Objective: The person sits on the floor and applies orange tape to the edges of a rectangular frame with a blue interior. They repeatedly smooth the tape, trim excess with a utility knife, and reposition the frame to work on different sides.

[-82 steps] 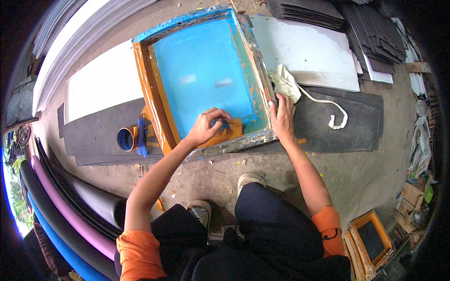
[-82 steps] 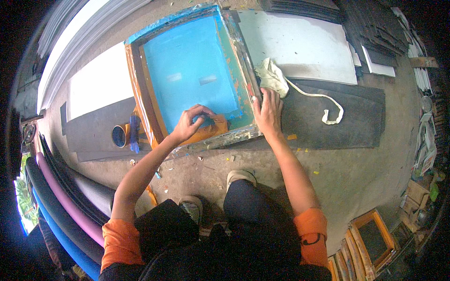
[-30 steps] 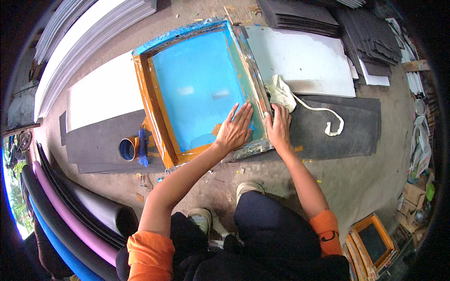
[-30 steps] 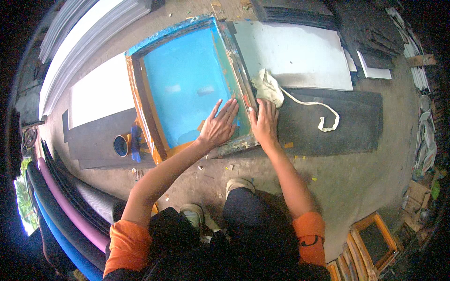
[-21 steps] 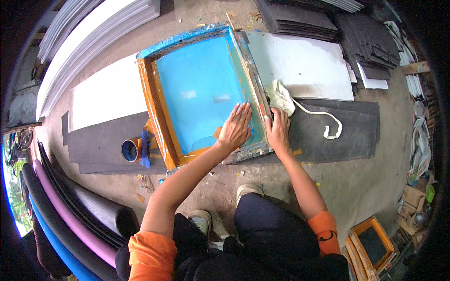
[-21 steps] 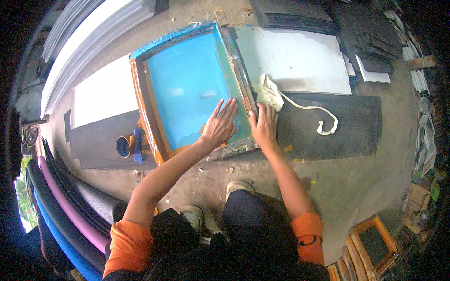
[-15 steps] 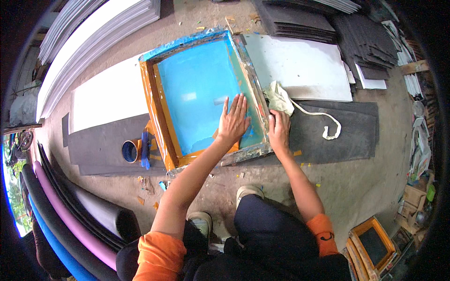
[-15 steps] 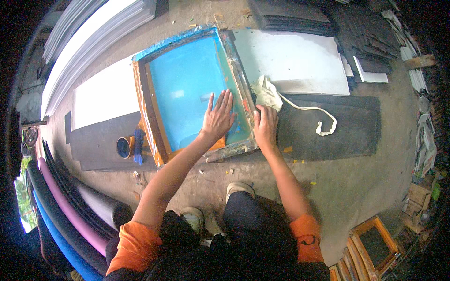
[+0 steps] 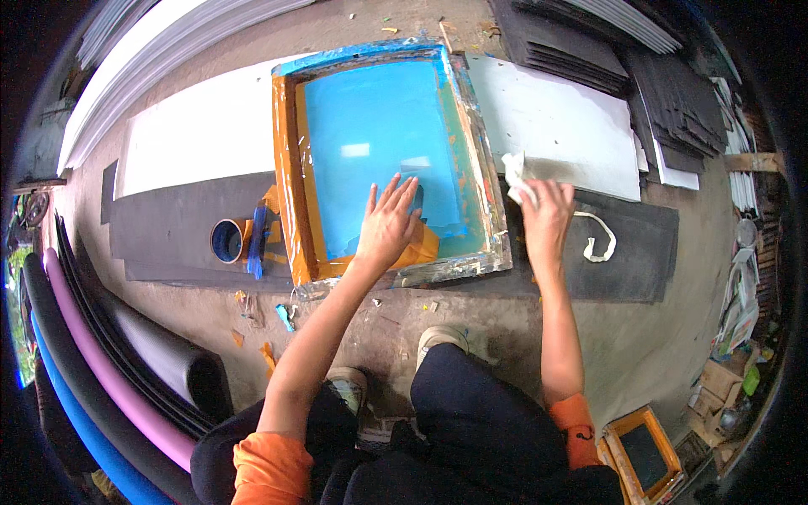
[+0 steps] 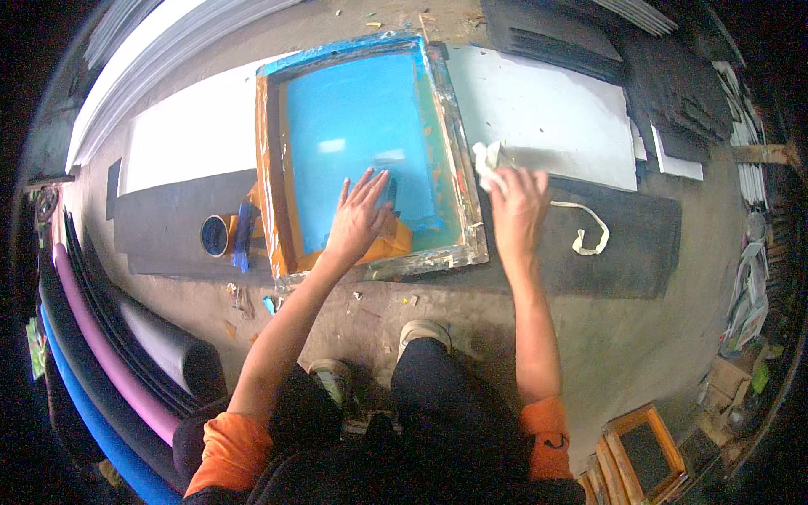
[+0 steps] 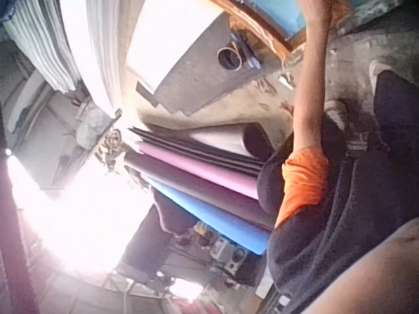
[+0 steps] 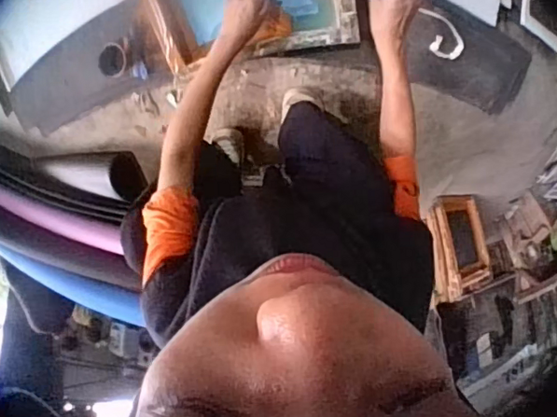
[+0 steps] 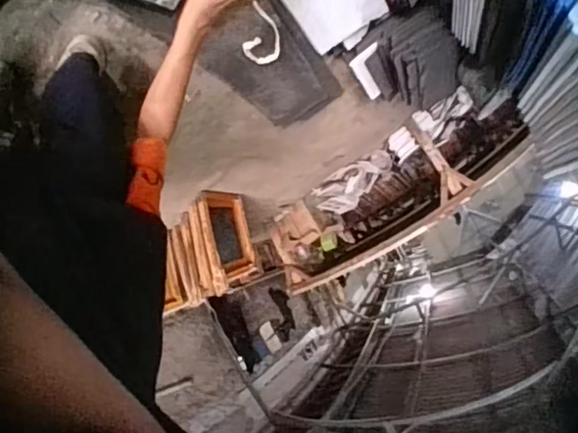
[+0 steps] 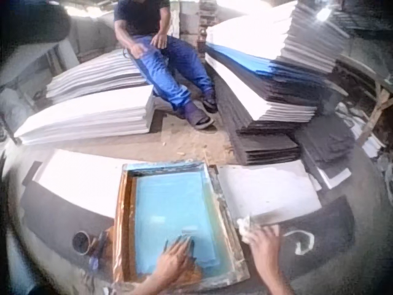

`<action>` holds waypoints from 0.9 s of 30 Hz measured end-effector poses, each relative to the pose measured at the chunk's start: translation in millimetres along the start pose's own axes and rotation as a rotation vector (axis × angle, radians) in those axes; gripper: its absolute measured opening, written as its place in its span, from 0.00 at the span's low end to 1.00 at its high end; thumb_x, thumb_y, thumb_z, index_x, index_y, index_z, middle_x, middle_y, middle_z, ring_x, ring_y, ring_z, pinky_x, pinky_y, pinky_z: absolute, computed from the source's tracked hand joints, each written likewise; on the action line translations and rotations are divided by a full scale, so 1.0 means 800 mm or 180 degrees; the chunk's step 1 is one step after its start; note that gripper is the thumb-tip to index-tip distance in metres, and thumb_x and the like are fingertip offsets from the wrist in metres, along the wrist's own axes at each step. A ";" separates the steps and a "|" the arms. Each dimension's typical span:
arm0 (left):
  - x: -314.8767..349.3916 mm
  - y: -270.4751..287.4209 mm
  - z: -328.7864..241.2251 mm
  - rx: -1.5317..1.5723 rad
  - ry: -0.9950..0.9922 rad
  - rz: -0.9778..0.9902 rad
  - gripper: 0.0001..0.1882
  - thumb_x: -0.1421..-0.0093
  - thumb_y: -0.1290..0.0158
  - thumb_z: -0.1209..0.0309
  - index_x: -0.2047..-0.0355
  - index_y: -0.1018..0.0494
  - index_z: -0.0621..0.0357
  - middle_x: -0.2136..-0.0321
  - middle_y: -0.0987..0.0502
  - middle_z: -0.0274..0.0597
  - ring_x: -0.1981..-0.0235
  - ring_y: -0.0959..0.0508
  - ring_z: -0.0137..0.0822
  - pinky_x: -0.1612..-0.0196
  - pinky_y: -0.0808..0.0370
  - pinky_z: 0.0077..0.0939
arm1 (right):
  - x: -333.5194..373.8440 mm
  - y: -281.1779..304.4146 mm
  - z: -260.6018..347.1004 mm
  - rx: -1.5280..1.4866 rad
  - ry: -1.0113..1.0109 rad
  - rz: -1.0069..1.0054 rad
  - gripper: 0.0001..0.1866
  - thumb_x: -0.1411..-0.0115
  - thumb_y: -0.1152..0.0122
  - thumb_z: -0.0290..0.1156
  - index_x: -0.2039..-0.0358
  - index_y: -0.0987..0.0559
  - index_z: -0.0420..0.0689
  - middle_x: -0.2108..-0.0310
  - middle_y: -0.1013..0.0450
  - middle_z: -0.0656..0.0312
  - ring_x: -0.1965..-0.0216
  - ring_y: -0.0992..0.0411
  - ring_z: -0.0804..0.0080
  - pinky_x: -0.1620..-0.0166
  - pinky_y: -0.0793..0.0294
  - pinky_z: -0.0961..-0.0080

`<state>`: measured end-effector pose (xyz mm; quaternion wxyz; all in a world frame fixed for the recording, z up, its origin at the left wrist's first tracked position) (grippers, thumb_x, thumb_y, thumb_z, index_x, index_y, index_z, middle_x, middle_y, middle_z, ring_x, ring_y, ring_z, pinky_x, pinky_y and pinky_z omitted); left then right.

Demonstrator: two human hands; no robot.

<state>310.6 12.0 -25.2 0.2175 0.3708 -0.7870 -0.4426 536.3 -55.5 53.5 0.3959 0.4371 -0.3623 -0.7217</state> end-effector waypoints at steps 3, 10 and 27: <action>0.017 0.013 0.011 -0.0310 0.0525 -0.0251 0.29 0.39 0.53 0.61 0.40 0.45 0.55 0.39 0.42 0.42 0.35 0.50 0.43 0.36 0.60 0.55 | 0.017 -0.027 0.043 0.0300 0.0479 0.0534 0.10 0.52 0.35 0.33 0.68 0.22 0.47 0.64 0.32 0.64 0.57 0.37 0.65 0.55 0.41 0.60; 0.038 0.022 0.082 -0.0388 0.0614 -0.0429 0.44 0.44 0.50 0.49 0.36 0.57 0.59 0.35 0.59 0.54 0.34 0.63 0.55 0.36 0.57 0.52 | 0.009 -0.106 0.043 0.0858 0.0766 0.0706 0.07 0.51 0.43 0.29 0.70 0.22 0.44 0.68 0.29 0.63 0.56 0.37 0.67 0.51 0.46 0.53; 0.040 0.014 0.090 -0.0131 0.0550 -0.0663 0.45 0.44 0.53 0.45 0.36 0.56 0.59 0.35 0.59 0.52 0.34 0.61 0.54 0.39 0.62 0.63 | -0.008 -0.119 0.041 0.1079 0.1320 0.1085 0.10 0.52 0.43 0.25 0.66 0.22 0.43 0.67 0.29 0.64 0.55 0.37 0.68 0.48 0.49 0.51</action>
Point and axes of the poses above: each hand's wrist, its own x-axis away from the middle knuckle, its own y-axis out of the back of the hand, z = x × y, the point moved 5 cm from there along -x, towards the middle knuckle
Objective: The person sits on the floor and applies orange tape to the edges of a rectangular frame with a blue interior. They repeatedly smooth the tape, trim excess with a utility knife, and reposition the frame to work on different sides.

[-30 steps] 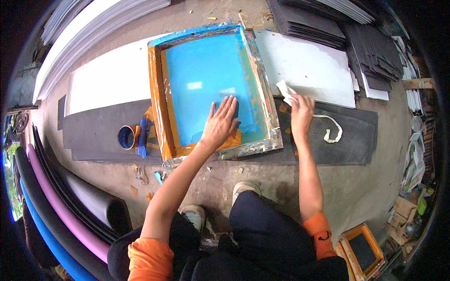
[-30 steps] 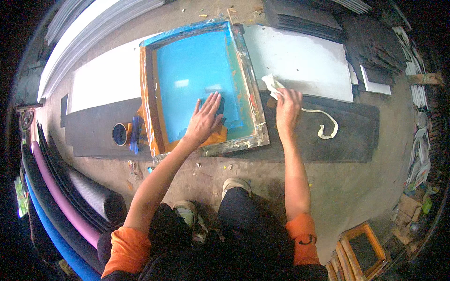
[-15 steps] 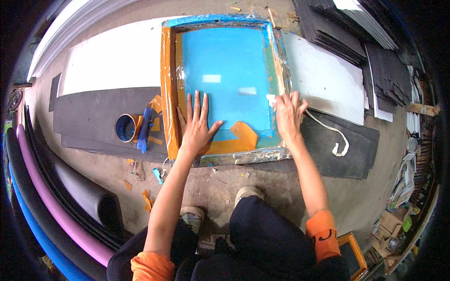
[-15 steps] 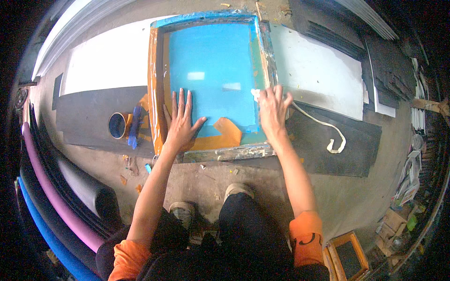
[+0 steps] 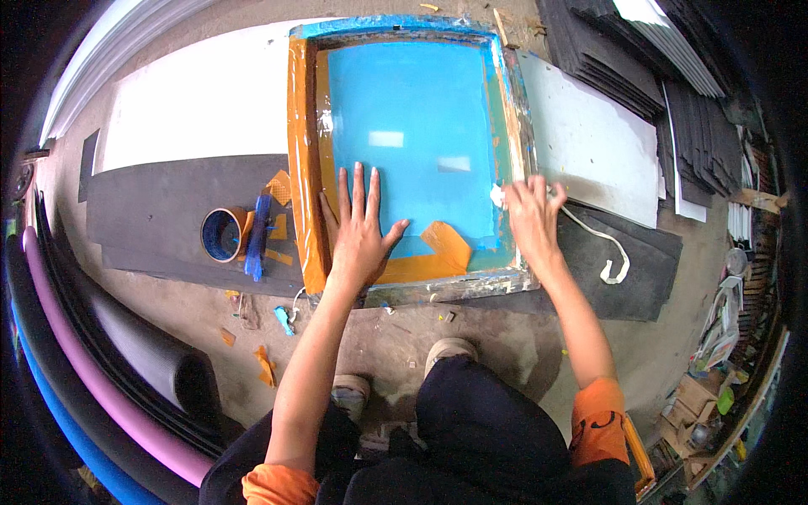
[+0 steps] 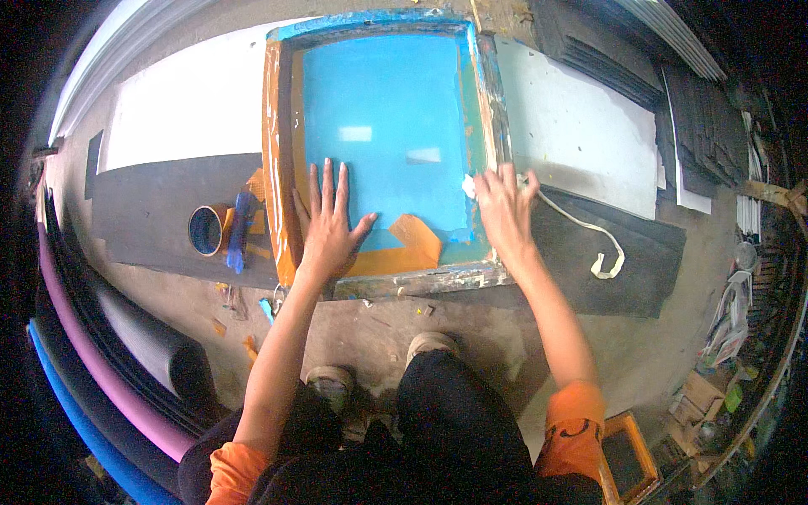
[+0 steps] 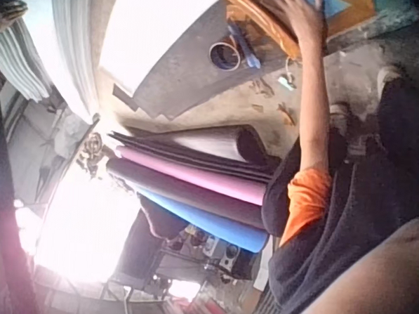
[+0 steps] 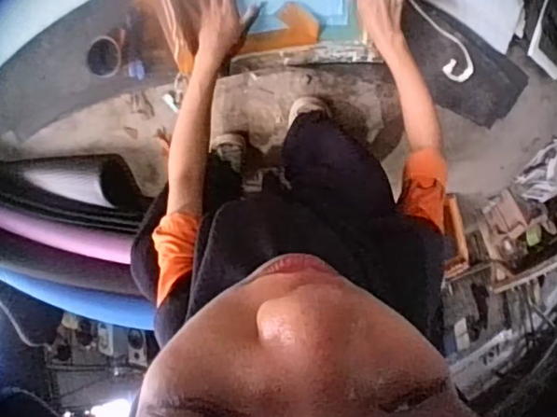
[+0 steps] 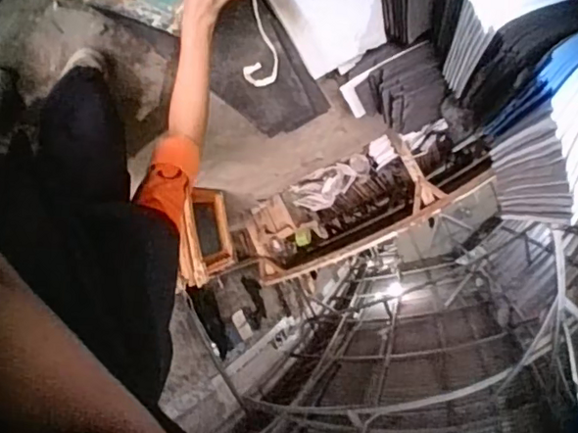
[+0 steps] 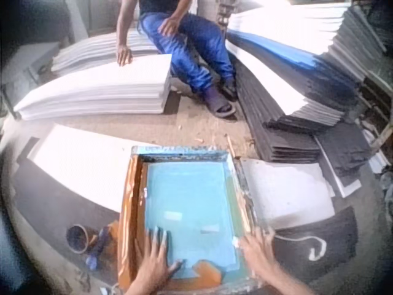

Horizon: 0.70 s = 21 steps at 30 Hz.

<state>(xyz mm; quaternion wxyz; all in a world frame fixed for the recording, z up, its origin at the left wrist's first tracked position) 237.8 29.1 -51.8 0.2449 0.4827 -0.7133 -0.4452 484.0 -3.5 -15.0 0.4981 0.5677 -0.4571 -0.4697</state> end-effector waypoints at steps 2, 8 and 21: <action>-0.003 -0.001 -0.008 -0.0242 0.0035 0.0157 0.45 0.44 0.52 0.46 0.36 0.56 0.59 0.35 0.59 0.54 0.34 0.61 0.55 0.38 0.60 0.62 | -0.036 -0.005 -0.017 0.0207 -0.0099 -0.0347 0.10 0.53 0.43 0.25 0.67 0.23 0.44 0.67 0.29 0.64 0.55 0.37 0.67 0.48 0.48 0.50; -0.005 -0.006 -0.006 -0.0165 -0.0038 0.0135 0.47 0.46 0.50 0.46 0.36 0.57 0.59 0.35 0.59 0.54 0.34 0.62 0.56 0.38 0.60 0.60 | -0.104 -0.007 -0.032 0.0270 -0.0204 -0.0483 0.13 0.52 0.42 0.25 0.63 0.24 0.46 0.66 0.28 0.61 0.53 0.37 0.66 0.48 0.48 0.49; 0.000 -0.002 0.001 -0.0278 0.0004 0.0020 0.46 0.45 0.52 0.46 0.36 0.56 0.58 0.35 0.58 0.52 0.34 0.60 0.53 0.39 0.61 0.61 | -0.034 0.008 -0.001 0.0073 0.0370 0.0325 0.11 0.53 0.42 0.24 0.66 0.25 0.44 0.70 0.28 0.61 0.51 0.37 0.65 0.48 0.47 0.46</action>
Point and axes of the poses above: each hand's wrist, its own x-axis away from the middle knuckle, its own y-axis out of the back of the hand, z = x × y, the point moved 5 cm from there along -x, towards the middle knuckle
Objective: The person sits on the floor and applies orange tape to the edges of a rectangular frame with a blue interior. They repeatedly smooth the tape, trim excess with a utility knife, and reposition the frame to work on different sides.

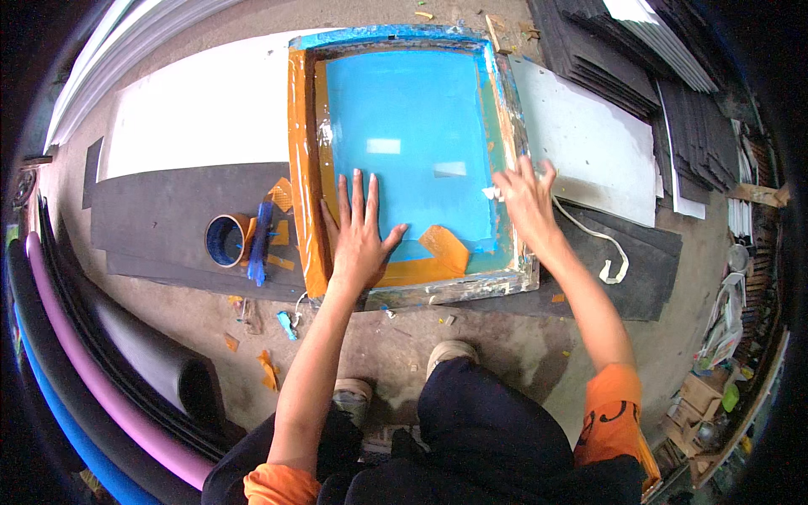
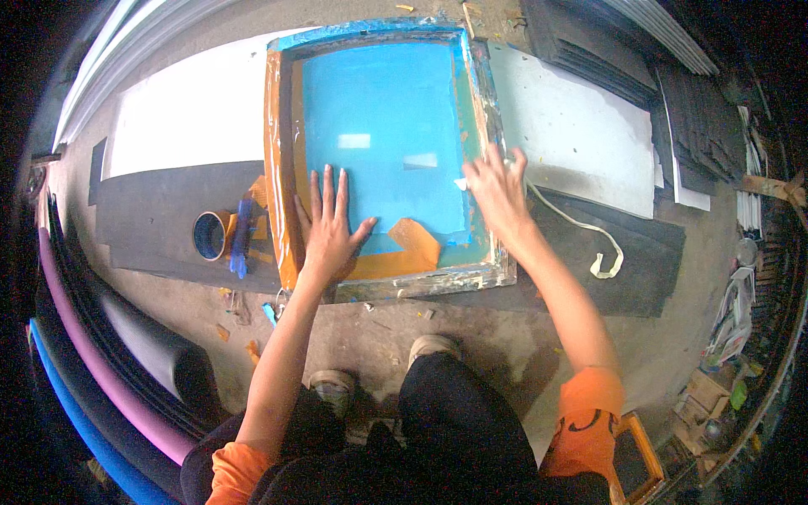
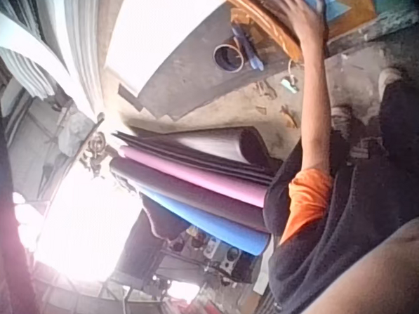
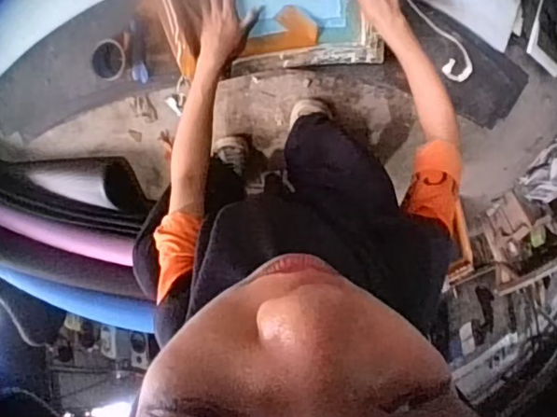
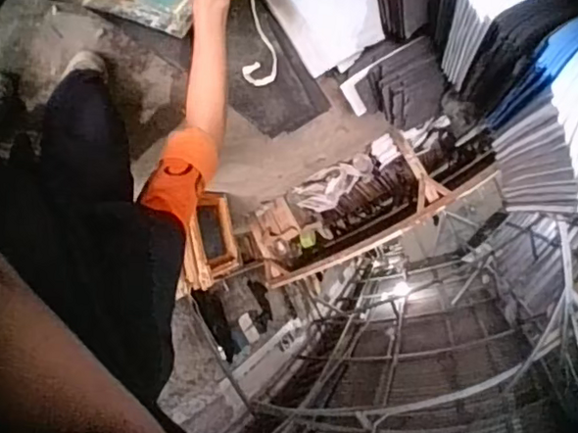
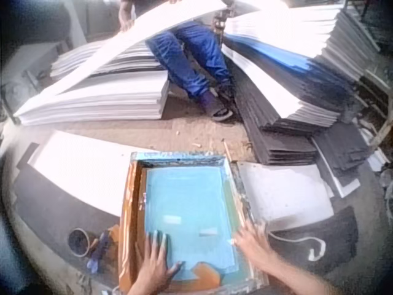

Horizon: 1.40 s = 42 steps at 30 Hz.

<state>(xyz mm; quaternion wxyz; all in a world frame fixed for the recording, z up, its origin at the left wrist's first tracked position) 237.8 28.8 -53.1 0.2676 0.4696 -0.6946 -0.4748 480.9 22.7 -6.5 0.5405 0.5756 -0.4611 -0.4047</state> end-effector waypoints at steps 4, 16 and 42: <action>-0.005 -0.002 -0.008 -0.0042 0.0015 0.0220 0.47 0.46 0.48 0.49 0.36 0.58 0.60 0.36 0.60 0.55 0.35 0.62 0.57 0.36 0.56 0.50 | -0.079 -0.005 -0.044 0.0129 -0.0128 -0.0781 0.06 0.48 0.47 0.27 0.71 0.23 0.44 0.71 0.27 0.61 0.53 0.36 0.65 0.49 0.46 0.46; -0.001 0.006 -0.004 0.0057 0.0004 0.0110 0.45 0.44 0.49 0.50 0.36 0.58 0.60 0.36 0.60 0.57 0.35 0.61 0.58 0.36 0.55 0.48 | 0.024 0.006 0.008 -0.0643 0.0495 0.0491 0.07 0.54 0.42 0.24 0.71 0.23 0.45 0.71 0.27 0.63 0.54 0.36 0.67 0.47 0.47 0.48; -0.001 0.007 -0.009 -0.0045 -0.0133 -0.0067 0.45 0.46 0.48 0.49 0.37 0.54 0.60 0.36 0.58 0.56 0.36 0.56 0.57 0.37 0.50 0.49 | 0.142 0.079 -0.003 -0.0474 -0.0852 -0.0417 0.11 0.52 0.43 0.23 0.65 0.24 0.44 0.67 0.30 0.59 0.56 0.37 0.61 0.48 0.43 0.57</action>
Point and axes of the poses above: each hand's wrist, its own x-axis away from the middle knuckle, its own y-axis out of the back of the hand, z = x × y, the point moved 5 cm from there along -x, towards the middle knuckle
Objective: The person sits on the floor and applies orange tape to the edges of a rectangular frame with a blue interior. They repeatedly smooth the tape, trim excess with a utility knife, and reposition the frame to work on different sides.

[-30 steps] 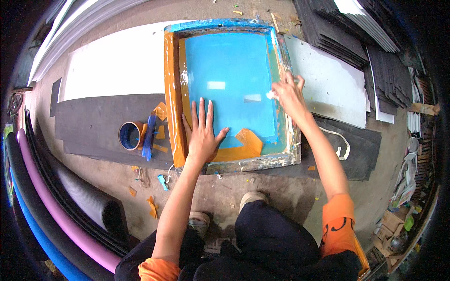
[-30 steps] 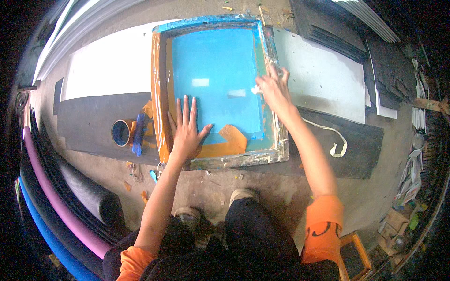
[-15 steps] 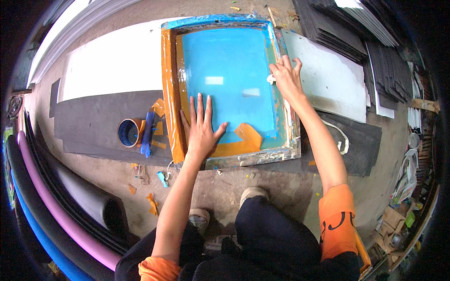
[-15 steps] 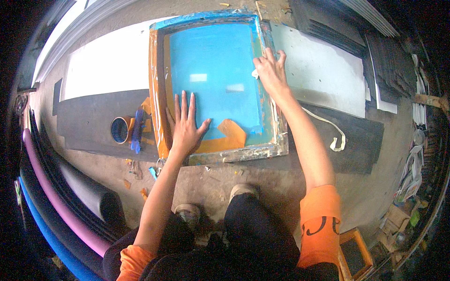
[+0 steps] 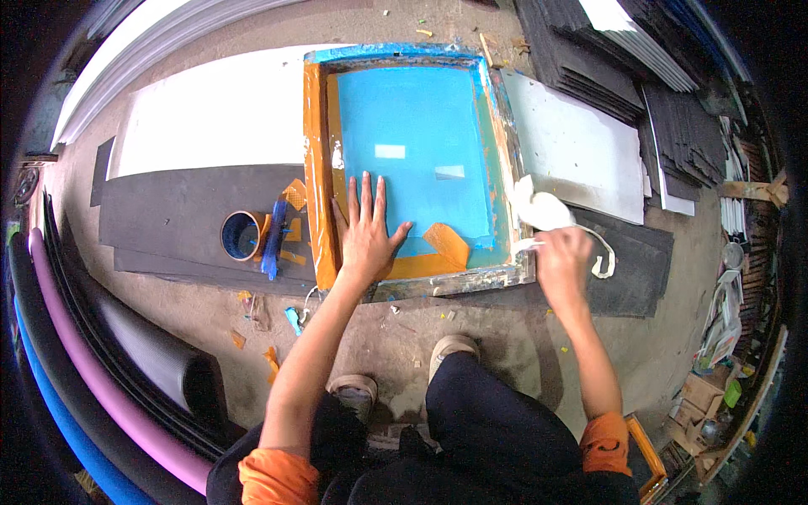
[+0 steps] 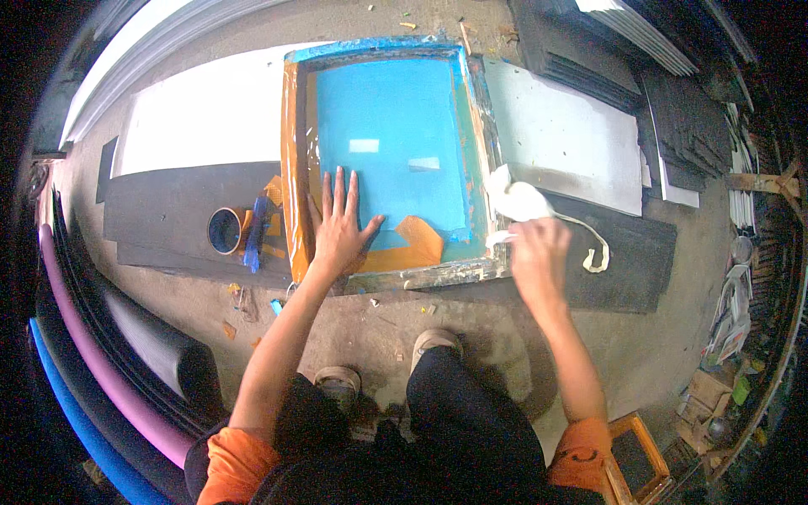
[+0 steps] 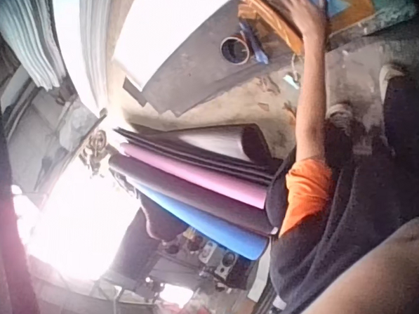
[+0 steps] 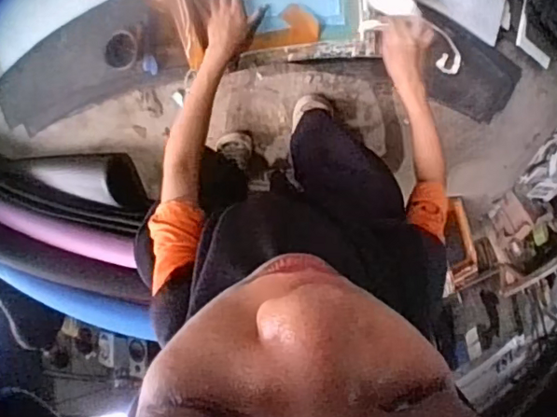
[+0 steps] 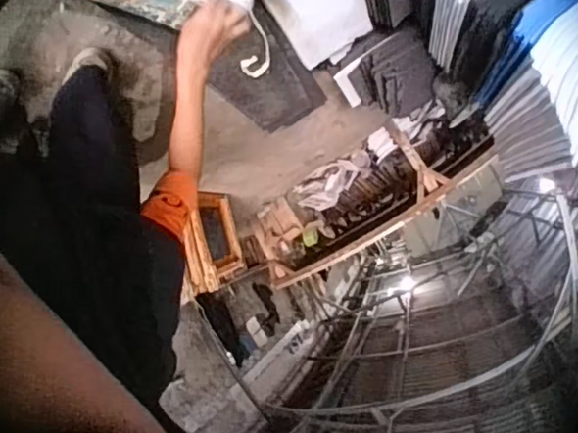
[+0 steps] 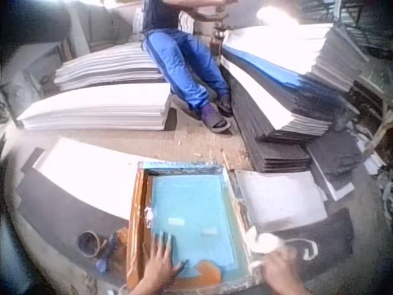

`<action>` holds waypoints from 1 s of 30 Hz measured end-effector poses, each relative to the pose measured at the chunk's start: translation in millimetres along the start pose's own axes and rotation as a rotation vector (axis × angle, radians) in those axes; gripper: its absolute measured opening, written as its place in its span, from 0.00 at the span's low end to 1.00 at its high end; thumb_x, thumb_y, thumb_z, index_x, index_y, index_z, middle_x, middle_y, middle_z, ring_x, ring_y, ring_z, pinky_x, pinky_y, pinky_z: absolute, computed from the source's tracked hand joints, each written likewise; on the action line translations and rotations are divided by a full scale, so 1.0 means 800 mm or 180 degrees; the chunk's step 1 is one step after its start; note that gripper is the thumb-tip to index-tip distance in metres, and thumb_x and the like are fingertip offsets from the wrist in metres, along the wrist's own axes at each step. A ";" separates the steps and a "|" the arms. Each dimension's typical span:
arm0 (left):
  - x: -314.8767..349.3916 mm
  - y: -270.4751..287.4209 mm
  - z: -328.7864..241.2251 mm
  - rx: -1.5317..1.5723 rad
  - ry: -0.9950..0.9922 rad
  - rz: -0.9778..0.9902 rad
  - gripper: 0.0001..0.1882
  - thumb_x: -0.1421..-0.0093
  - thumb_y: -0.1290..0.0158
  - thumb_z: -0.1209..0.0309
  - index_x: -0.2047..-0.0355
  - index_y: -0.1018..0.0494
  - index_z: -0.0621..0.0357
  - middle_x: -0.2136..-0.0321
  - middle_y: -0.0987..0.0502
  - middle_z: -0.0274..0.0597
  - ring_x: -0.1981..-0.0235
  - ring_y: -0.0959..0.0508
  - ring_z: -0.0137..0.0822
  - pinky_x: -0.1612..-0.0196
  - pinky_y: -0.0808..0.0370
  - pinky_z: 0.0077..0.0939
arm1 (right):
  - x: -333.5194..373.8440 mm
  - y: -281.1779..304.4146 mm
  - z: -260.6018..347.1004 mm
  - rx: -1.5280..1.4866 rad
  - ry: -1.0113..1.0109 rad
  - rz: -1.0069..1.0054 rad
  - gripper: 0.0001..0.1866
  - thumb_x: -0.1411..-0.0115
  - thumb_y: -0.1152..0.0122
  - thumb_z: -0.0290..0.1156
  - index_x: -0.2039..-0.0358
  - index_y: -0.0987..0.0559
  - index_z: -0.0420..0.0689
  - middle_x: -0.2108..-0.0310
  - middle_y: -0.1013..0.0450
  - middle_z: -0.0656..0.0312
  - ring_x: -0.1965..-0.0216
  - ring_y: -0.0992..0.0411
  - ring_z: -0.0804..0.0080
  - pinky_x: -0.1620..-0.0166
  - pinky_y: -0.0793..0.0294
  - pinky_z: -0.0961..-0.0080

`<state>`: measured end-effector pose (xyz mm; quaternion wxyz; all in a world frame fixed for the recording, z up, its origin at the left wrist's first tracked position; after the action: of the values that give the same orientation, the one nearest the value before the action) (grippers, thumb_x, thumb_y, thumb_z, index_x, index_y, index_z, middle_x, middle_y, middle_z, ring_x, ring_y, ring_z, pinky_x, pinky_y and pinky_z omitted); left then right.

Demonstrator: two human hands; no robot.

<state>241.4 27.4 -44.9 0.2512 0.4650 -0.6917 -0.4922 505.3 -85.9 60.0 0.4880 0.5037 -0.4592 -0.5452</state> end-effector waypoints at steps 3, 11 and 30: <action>0.005 0.014 0.006 -0.0394 -0.0111 0.0265 0.44 0.46 0.48 0.49 0.37 0.52 0.61 0.37 0.56 0.57 0.36 0.54 0.55 0.39 0.49 0.51 | 0.010 0.057 -0.038 0.0181 -0.1033 -0.0620 0.09 0.48 0.42 0.25 0.64 0.25 0.44 0.67 0.30 0.60 0.57 0.37 0.61 0.52 0.42 0.61; 0.025 0.036 0.009 -0.0642 -0.1094 0.0799 0.42 0.45 0.50 0.53 0.37 0.56 0.59 0.36 0.59 0.56 0.36 0.54 0.53 0.36 0.56 0.54 | 0.044 -0.031 -0.110 -0.0243 -0.1339 -0.0355 0.15 0.43 0.45 0.28 0.56 0.27 0.38 0.49 0.41 0.47 0.50 0.38 0.49 0.46 0.39 0.59; 0.017 0.154 0.033 0.2579 0.2086 0.0771 0.37 0.55 0.39 0.55 0.56 0.40 0.74 0.64 0.26 0.63 0.58 0.24 0.50 0.54 0.29 0.38 | 0.032 -0.006 0.048 -0.0627 -0.0144 -0.0228 0.18 0.42 0.46 0.39 0.57 0.25 0.40 0.49 0.39 0.48 0.48 0.41 0.51 0.46 0.40 0.55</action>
<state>165.6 36.9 55.8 0.3094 0.5709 -0.7603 0.0177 466.3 -110.1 55.4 0.5048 0.4569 -0.3960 -0.6161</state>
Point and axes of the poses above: each hand's wrist, its own x-axis away from the middle knuckle, its own y-axis out of the back of the hand, z = x × y, the point moved 5 cm from there along -x, towards the middle knuckle
